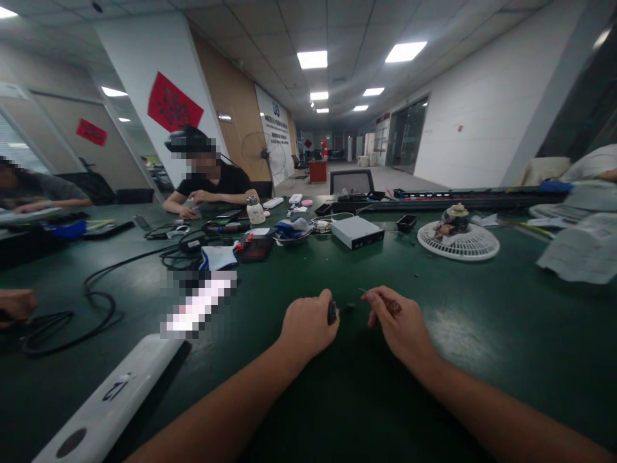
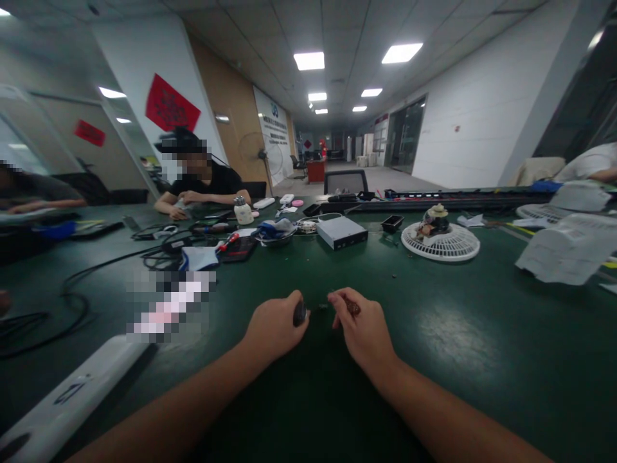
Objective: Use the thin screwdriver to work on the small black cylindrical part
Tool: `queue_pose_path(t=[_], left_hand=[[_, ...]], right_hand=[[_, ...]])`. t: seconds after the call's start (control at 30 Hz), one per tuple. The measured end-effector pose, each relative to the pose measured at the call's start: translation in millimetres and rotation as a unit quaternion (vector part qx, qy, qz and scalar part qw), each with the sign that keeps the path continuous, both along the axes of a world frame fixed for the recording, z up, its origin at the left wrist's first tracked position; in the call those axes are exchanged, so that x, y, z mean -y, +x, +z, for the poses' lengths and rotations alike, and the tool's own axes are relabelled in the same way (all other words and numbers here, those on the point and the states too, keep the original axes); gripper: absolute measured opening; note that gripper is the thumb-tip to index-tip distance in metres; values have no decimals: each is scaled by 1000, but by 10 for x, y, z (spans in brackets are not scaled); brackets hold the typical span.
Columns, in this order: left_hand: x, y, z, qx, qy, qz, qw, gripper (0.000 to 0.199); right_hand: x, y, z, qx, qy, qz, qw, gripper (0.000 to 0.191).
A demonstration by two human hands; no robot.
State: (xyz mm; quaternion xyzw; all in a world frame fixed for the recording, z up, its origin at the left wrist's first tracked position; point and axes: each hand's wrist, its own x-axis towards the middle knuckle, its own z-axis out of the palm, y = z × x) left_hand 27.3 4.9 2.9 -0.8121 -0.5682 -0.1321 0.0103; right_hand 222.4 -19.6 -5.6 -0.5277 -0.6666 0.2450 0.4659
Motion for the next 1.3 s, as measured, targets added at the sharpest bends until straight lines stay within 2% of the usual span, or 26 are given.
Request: queue_pose_path(t=[0.17,0.3,0.37,0.57,0.67,0.8,0.9,0.97,1.07,1.13,1.2,1.23,1.3], left_hand=[[-44,-29,-67,35,-8,20,999,22],[-63,-24,-75,65,3,21,998,27],[-61,-22,-64,81,8,16,997,28],[-79,-22,5,119,79,-99,985,24],[-239,6,102,155,135,-127,970,24],[-623,155,357,192,212,-149,947,25],[-867,315,553,268,281,-164,907,29],[-940,374,621,302,316,-173,883,31],[-901,302,617,295,350,-211,864,29],[-799,143,584,262,369,-249,856,28],[-665,-59,564,236,395,-256,850,30],[-593,-160,562,228,405,-243,851,29],[-453,-330,573,236,414,-178,861,24]], right_hand=[[-144,28,-84,90,41,25,995,8],[-198,21,-135,143,16,90,985,20],[-187,15,-130,148,13,100,984,20],[-148,-9,-78,146,-2,72,987,13],[-159,-15,-79,148,-10,61,987,13],[-187,-4,-129,118,-19,59,991,11],[-212,13,-185,89,-40,66,993,12],[-224,27,-211,73,-49,70,994,13],[-226,44,-209,65,-58,69,994,14],[-218,47,-178,78,-63,62,993,15],[-207,44,-133,95,-73,55,991,13],[-204,40,-112,109,-82,56,989,13],[-203,32,-80,134,-97,69,984,14]])
